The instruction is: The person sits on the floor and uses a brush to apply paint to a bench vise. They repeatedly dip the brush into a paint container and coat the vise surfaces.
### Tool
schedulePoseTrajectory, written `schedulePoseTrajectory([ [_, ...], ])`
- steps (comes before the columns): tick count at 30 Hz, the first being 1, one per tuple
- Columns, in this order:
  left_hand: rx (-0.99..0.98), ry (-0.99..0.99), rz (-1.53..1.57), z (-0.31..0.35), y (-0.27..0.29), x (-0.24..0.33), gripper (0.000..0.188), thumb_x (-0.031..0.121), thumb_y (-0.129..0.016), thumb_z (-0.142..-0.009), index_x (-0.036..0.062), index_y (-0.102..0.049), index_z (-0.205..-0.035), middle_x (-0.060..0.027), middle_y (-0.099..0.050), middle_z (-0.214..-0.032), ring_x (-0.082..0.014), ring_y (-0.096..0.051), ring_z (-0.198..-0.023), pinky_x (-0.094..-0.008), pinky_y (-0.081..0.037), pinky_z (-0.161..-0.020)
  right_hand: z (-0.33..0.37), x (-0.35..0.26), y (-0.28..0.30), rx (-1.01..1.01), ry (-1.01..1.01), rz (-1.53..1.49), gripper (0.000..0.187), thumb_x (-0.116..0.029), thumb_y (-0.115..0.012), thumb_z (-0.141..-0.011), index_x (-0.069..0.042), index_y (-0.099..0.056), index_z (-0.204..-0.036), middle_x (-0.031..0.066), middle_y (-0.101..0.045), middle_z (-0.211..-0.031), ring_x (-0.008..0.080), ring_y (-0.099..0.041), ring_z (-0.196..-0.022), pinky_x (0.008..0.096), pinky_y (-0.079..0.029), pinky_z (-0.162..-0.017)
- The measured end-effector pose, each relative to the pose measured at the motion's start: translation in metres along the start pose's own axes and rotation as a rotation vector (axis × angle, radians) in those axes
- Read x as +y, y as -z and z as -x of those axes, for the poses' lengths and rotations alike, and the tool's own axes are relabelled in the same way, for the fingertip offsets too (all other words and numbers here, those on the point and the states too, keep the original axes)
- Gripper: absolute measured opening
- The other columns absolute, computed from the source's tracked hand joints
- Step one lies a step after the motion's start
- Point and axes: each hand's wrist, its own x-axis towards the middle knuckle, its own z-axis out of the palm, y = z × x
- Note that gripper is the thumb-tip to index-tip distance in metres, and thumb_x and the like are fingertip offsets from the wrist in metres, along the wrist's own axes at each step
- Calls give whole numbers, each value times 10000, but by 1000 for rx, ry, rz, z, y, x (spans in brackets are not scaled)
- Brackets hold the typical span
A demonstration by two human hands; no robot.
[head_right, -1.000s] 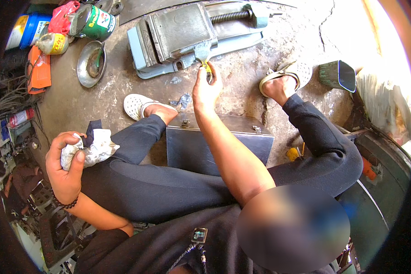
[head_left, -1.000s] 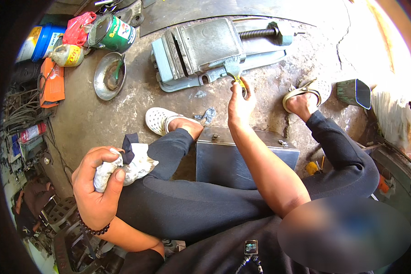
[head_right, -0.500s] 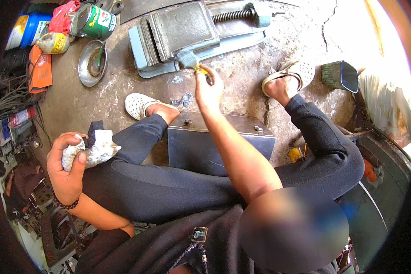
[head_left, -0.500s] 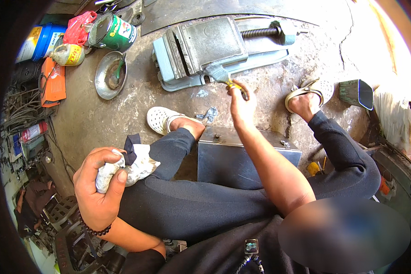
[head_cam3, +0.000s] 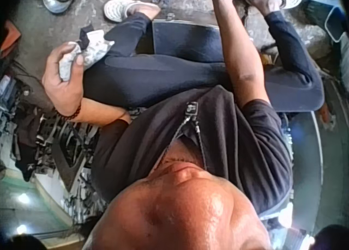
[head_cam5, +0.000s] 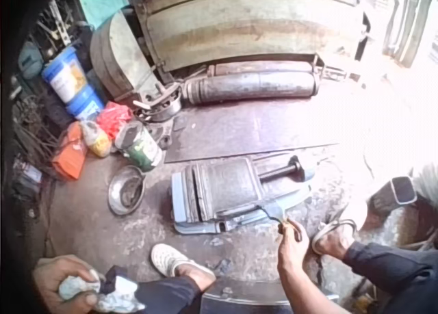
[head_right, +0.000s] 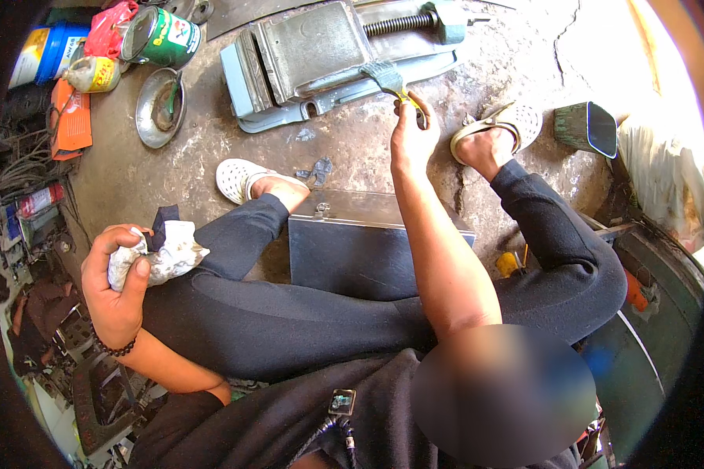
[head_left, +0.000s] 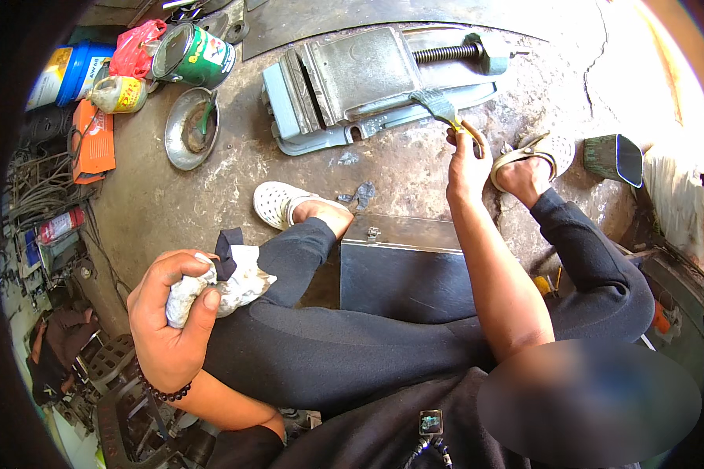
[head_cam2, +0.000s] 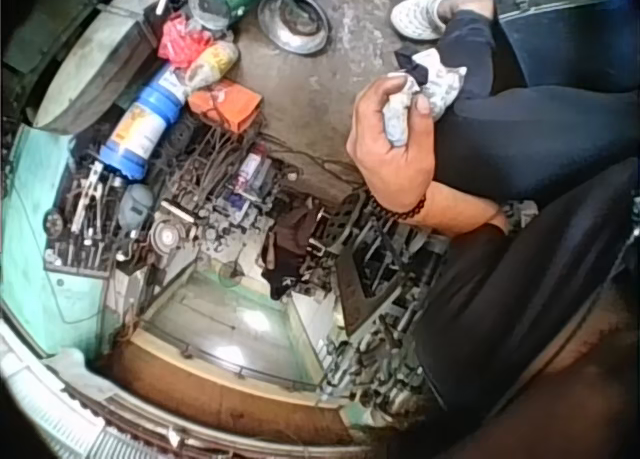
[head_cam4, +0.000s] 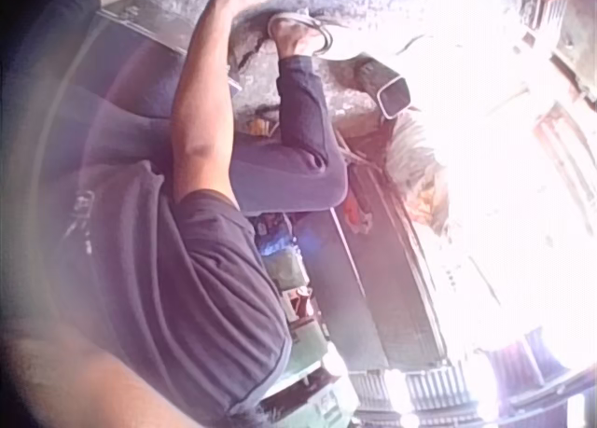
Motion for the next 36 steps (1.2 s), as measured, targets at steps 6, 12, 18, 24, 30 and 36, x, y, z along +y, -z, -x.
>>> schedulePoseTrajectory([
  [6,-2,16,-7,-1,0,3,223,72,-668,-824,-3,-595,-1021,-164,-660,-988,-238,-643,-930,-331,-477,-856,23,-2,-7,107,10,18,275,-65,-607,-898,15,-641,-1159,88,-670,-940,125,-608,-835,253,-483,-787],
  [12,-4,35,-1,1,-3,1,209,77,-664,-829,-4,-597,-1010,-155,-660,-990,-234,-641,-926,-330,-476,-859,49,5,-40,67,25,200,312,-130,-637,-878,16,-646,-1153,145,-669,-1027,186,-603,-968,323,-467,-894],
  [18,-17,54,-13,0,-3,2,206,72,-661,-831,-5,-596,-1012,-152,-660,-997,-231,-639,-931,-326,-473,-865,82,6,-69,10,23,223,282,-94,-626,-888,30,-628,-1141,107,-647,-1002,152,-578,-923,298,-463,-860],
  [24,-12,70,-18,1,-3,0,210,62,-658,-826,-3,-598,-1017,-152,-660,-998,-234,-641,-935,-326,-473,-866,99,7,-66,-114,-36,218,289,-128,-631,-865,18,-652,-1114,132,-686,-971,166,-630,-890,296,-491,-828],
  [30,-12,7,-9,2,0,-2,221,60,-661,-820,-1,-596,-1022,-158,-658,-995,-243,-645,-927,-328,-477,-858,70,9,-30,-100,7,230,269,-125,-618,-852,28,-665,-1067,115,-678,-931,135,-610,-818,281,-494,-762],
  [36,-25,10,-8,4,1,-1,223,42,-661,-814,-3,-596,-1022,-160,-658,-993,-246,-647,-930,-329,-479,-857,63,4,-30,-133,-122,77,281,-144,-585,-912,0,-625,-1149,101,-696,-929,142,-654,-850,265,-479,-726],
])
